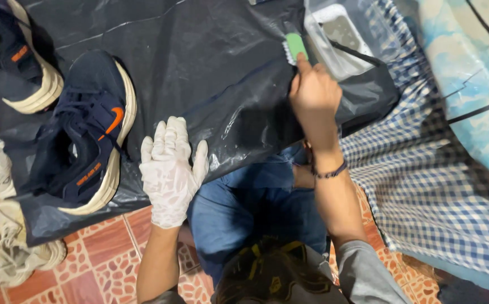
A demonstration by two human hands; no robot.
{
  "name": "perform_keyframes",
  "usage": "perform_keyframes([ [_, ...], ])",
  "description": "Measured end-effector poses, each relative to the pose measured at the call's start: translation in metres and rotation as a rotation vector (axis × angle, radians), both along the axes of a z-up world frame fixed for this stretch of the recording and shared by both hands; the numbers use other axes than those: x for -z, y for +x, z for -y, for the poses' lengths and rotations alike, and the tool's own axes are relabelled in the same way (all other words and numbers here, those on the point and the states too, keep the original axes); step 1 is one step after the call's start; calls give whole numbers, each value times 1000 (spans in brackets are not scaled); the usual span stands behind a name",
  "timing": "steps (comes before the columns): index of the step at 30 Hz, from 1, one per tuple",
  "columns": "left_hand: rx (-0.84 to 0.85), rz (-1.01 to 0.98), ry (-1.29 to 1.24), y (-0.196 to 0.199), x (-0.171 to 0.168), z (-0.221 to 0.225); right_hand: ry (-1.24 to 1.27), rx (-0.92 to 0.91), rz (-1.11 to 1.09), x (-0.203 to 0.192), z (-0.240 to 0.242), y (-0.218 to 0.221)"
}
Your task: Cleaning a sneaker with a brush and then applying a blue patterned fabric to the exterior.
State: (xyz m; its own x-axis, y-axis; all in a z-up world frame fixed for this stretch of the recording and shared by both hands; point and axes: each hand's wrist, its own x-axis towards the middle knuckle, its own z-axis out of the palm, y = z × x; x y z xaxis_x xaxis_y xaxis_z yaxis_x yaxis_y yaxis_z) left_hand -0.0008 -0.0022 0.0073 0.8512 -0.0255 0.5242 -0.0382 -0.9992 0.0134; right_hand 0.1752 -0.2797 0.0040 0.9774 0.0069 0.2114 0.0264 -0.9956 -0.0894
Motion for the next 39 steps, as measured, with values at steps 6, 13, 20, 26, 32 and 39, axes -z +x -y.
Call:
perform_keyframes([
  [6, -5, -34, -26, 0, 2, 2, 229, -573, 124, -35, -106, -119],
  [13, 4, -14, 20, -2, -3, 0, -72, -462, 346, 19, -87, -62],
  [20, 27, 54, 42, -7, -6, 0, -117, -162, 285, 2, -19, -13],
  [26, 6, 28, 37, -1, 14, -6, 16, -489, 39, -19, -111, -110],
  [32, 9, 30, 7, 3, 12, -7, -195, -361, 253, 19, -92, -61],
  [39, 24, 32, -16, 2, 23, -9, 41, -28, -71, -22, -10, 3],
])
